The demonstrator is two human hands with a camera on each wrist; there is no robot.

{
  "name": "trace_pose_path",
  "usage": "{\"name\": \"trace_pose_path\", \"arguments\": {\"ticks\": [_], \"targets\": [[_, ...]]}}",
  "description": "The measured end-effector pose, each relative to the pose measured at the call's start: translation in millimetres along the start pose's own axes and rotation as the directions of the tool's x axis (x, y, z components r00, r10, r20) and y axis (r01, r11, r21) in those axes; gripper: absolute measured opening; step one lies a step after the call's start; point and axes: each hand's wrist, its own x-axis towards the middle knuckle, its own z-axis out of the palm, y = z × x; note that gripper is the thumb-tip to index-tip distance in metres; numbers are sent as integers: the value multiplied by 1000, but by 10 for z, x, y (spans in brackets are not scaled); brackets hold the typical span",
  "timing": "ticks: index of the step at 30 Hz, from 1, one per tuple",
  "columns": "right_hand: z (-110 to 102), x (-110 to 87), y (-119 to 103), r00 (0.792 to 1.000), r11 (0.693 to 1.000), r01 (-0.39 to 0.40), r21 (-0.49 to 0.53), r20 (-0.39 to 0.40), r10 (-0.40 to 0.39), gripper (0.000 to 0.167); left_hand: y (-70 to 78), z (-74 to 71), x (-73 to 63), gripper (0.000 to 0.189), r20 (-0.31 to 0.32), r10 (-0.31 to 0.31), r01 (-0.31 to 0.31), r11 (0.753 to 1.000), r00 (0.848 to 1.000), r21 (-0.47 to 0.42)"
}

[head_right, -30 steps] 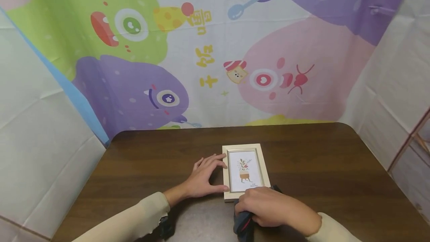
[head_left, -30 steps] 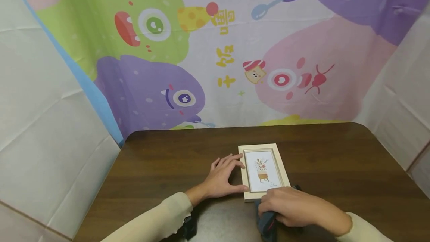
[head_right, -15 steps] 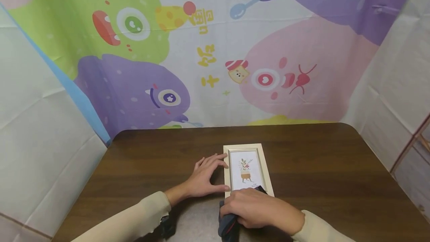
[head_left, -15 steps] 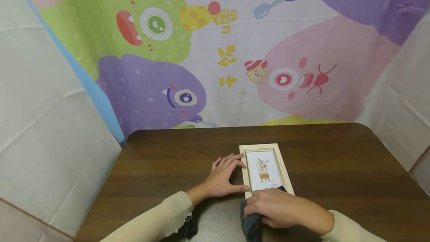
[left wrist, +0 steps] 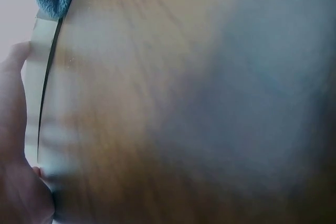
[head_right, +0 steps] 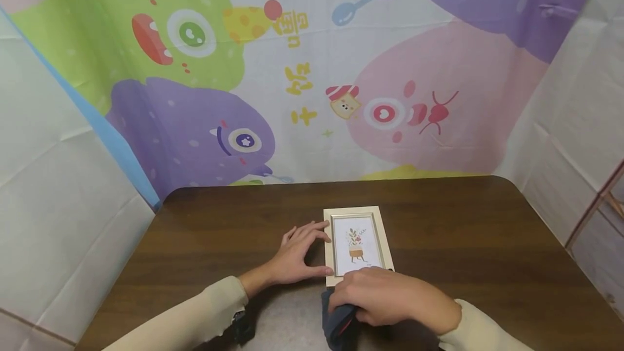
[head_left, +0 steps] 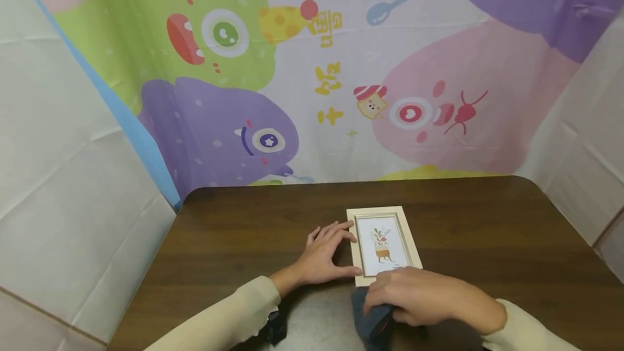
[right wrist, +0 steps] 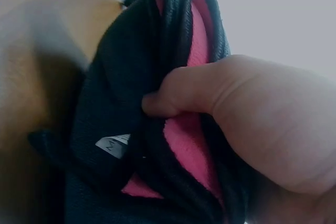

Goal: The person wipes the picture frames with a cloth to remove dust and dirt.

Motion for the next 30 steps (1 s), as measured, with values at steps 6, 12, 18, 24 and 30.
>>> {"name": "trace_pose_path", "arguments": {"ticks": [6, 12, 18, 24, 30], "targets": [[-252, -179, 41, 998, 997, -45, 67, -40, 47, 56, -8, -3, 6, 63, -2, 5, -5, 1000, 1000, 3], [-478, -369, 114, 985, 985, -145, 97, -76, 153, 50, -10, 2, 2, 63, -7, 6, -6, 1000, 1000, 4], [-617, -598, 232, 960, 969, -229, 98, -141, 241, 53, -17, 3, 7, 64, -6, 11, -11, 1000, 1000, 12], [-720, -788, 393, 928, 944, -323, 67, -176, 329, 61, -15, 5, -3, 65, -10, 7, -6, 1000, 1000, 18], [-770, -896, 544, 896, 918, -396, 25, -208, 392, 59, -12, 10, -4, 64, -6, 3, -3, 1000, 1000, 15]]}}
